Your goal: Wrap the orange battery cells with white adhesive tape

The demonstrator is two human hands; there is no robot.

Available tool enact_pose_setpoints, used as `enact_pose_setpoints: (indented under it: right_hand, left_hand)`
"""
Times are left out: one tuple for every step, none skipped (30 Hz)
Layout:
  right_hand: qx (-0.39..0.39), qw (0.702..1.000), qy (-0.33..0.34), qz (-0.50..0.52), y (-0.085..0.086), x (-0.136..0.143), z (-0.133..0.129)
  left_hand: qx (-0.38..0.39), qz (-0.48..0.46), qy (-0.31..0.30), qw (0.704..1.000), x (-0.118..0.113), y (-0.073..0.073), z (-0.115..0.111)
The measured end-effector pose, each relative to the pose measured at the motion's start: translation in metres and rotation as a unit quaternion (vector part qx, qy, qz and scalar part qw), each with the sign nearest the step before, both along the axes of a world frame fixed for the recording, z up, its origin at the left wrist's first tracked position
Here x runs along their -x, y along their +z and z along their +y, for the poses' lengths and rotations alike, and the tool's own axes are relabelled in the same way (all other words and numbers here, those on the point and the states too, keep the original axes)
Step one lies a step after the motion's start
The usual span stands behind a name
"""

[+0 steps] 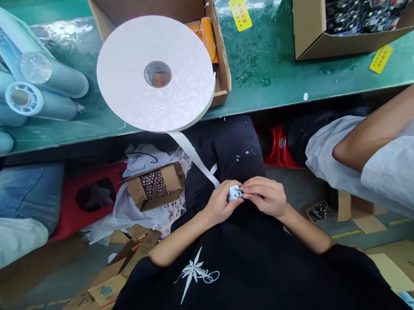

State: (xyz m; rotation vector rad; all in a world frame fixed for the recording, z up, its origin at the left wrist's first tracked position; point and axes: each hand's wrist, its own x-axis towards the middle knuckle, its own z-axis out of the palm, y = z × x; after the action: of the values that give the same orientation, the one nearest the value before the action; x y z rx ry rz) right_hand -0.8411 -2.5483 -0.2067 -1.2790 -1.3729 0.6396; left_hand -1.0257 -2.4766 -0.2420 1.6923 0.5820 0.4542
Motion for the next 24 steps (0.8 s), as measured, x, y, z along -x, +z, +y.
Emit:
enact_pose_setpoints:
  right_hand:
    - [0.002,1.000,-0.002,-0.004,-0.001,0.001,0.000]
    - [0.000,1.000,-0.002,-0.008,-0.002,0.001,-0.001]
    - [-0.003,1.000,-0.002,-0.013,-0.003,0.002,-0.002]
    - [-0.008,1.000,-0.001,-0.020,-0.004,0.002,-0.002]
    - [-0.010,1.000,0.001,-0.030,-0.004,0.002,-0.003]
    - [-0.009,0.999,0.004,-0.043,-0.003,0.001,-0.003]
    - [-0.004,0.998,0.009,-0.060,0.000,0.000,-0.004]
    - [0.007,0.997,0.014,-0.082,0.003,-0.001,-0.004]
    - [0.022,0.994,0.020,-0.109,0.008,-0.003,-0.004]
    - [0.045,0.988,0.025,-0.146,0.014,-0.005,-0.004]
    - [0.075,0.978,0.032,-0.193,0.021,-0.006,-0.004]
    - [0.111,0.962,0.040,-0.247,0.028,-0.007,-0.004]
    - [0.147,0.940,0.050,-0.303,0.035,-0.008,-0.004]
    - [0.180,0.915,0.059,-0.355,0.042,-0.008,-0.004]
    - [0.210,0.890,0.068,-0.398,0.047,-0.007,-0.005]
    - [0.234,0.868,0.073,-0.431,0.050,-0.005,-0.006]
    - [0.253,0.851,0.073,-0.454,0.051,-0.003,-0.007]
    - [0.270,0.837,0.068,-0.471,0.051,-0.001,-0.009]
    - [0.282,0.828,0.062,-0.481,0.048,0.001,-0.011]
    - [0.291,0.822,0.055,-0.487,0.044,0.002,-0.013]
    - [0.296,0.820,0.053,-0.487,0.040,0.003,-0.016]
    - [0.302,0.820,0.057,-0.483,0.035,0.003,-0.018]
    - [0.312,0.820,0.067,-0.475,0.032,0.002,-0.019]
    - [0.325,0.820,0.085,-0.463,0.029,0.000,-0.020]
  left_hand:
    - [-0.003,-0.002,0.000,1.000,0.000,0.000,0.000]
    - [-0.007,-0.002,0.000,1.000,-0.001,0.000,0.000]
    - [-0.011,0.000,0.001,1.000,-0.001,0.000,-0.001]
    - [-0.016,0.003,0.002,1.000,0.000,0.000,-0.001]
    - [-0.023,0.005,0.006,1.000,0.000,0.000,-0.001]
    - [-0.030,0.007,0.010,0.999,0.000,-0.001,-0.001]
    - [-0.039,0.006,0.014,0.999,0.000,-0.002,-0.001]
    - [-0.047,0.005,0.016,0.999,0.000,-0.003,-0.002]
    - [-0.055,0.003,0.018,0.998,0.000,-0.003,-0.002]
    - [-0.063,0.002,0.019,0.998,0.000,-0.004,-0.003]
    - [-0.073,0.004,0.019,0.997,-0.001,-0.004,-0.004]
    - [-0.085,0.012,0.020,0.996,-0.002,-0.003,-0.006]
    - [-0.098,0.025,0.020,0.995,-0.003,-0.003,-0.008]
    - [-0.113,0.045,0.017,0.992,-0.005,-0.002,-0.010]
    - [-0.132,0.068,0.010,0.989,-0.008,0.000,-0.013]
    - [-0.154,0.094,0.001,0.984,-0.010,0.001,-0.015]
    - [-0.178,0.117,-0.009,0.977,-0.013,0.001,-0.018]
    - [-0.201,0.136,-0.017,0.970,-0.016,0.001,-0.021]
    - [-0.221,0.148,-0.021,0.964,-0.018,0.001,-0.024]
    - [-0.235,0.154,-0.022,0.959,-0.020,0.001,-0.026]
    - [-0.244,0.154,-0.023,0.957,-0.022,-0.001,-0.028]
    - [-0.250,0.151,-0.026,0.956,-0.023,-0.002,-0.030]
    - [-0.253,0.147,-0.031,0.956,-0.024,-0.003,-0.032]
    - [-0.256,0.141,-0.040,0.955,-0.024,-0.004,-0.033]
